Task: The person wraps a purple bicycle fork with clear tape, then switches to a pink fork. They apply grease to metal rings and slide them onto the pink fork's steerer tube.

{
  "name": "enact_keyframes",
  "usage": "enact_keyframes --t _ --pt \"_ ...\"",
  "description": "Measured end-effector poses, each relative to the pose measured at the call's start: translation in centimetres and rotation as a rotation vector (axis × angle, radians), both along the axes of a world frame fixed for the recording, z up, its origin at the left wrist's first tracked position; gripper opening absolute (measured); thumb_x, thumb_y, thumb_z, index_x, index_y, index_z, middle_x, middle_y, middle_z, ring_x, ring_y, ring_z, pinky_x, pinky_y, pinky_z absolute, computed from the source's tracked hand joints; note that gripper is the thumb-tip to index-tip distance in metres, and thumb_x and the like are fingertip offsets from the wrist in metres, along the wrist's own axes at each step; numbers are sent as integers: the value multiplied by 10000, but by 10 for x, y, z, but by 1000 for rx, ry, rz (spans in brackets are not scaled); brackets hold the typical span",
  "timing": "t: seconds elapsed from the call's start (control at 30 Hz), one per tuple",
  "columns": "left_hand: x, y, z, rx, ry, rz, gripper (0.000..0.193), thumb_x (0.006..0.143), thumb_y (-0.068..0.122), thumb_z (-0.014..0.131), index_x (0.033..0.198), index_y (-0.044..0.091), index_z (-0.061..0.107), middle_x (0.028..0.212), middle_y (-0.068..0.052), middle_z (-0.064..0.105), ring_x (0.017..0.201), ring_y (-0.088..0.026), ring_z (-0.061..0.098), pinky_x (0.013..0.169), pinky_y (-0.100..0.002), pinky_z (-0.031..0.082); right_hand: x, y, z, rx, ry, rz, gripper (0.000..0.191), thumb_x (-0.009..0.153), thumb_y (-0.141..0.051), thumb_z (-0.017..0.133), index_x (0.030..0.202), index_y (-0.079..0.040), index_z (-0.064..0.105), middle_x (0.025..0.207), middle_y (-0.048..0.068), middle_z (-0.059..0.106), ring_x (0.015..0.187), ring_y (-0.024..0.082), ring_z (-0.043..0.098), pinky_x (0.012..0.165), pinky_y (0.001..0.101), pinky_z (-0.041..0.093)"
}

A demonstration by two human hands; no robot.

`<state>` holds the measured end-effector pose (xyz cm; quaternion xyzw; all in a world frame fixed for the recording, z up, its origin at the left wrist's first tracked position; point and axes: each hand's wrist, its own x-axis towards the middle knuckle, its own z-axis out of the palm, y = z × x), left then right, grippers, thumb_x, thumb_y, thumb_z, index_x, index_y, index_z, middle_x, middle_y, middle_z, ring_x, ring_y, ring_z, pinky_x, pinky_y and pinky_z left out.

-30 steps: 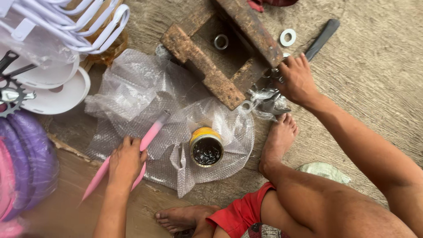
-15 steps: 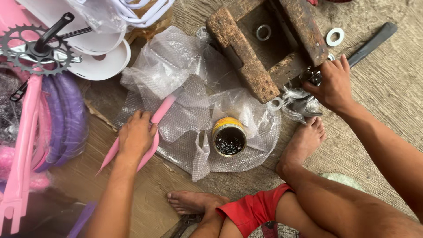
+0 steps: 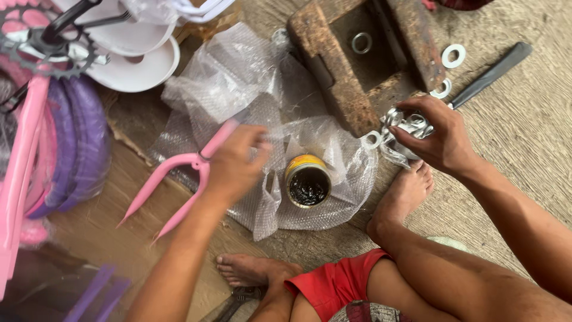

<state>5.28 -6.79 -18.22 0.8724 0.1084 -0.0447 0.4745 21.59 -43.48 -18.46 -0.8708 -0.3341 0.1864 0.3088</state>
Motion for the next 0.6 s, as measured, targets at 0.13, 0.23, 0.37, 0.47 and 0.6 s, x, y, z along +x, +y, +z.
enact_keyframes --t 0.13,0.23,0.37,0.47,0.6 --pt "0 -30 9 31 51 -169 284 957 250 652 1184 78 652 1067 -104 702 898 -288 714 784 -411 576 1 33 9 68 -143 89 442 906 -200 818 1276 -33 643 1254 138 676 1113 251 696 904 370 604" --pt "4 -28 16 51 59 -182 271 973 243 648 1189 80 644 1059 -102 699 886 -289 713 786 -420 577 5 54 2 7 -308 209 469 896 -208 820 1306 -58 651 1323 150 635 1201 295 638 956 417 585" --pt "-1 -22 19 51 103 -136 246 957 224 650 1157 80 659 1051 -99 713 877 -308 713 751 -434 571 6 66 -14 -269 -229 215 535 832 -280 836 1291 -72 657 1347 181 581 1143 328 597 914 461 557" --pt "-12 -17 15 27 113 -99 245 940 197 654 1145 63 672 1022 -102 727 873 -286 724 770 -418 579 3 62 -18 -196 -204 181 536 854 -290 822 1312 -81 639 1371 168 565 1199 343 588 979 487 538" --pt "-18 -16 6 -50 227 -66 239 958 175 624 1161 58 668 1027 -97 732 841 -225 746 793 -375 596 3 61 -14 -162 -275 195 526 846 -293 826 1273 -72 614 1370 149 568 1250 339 583 1134 561 428"
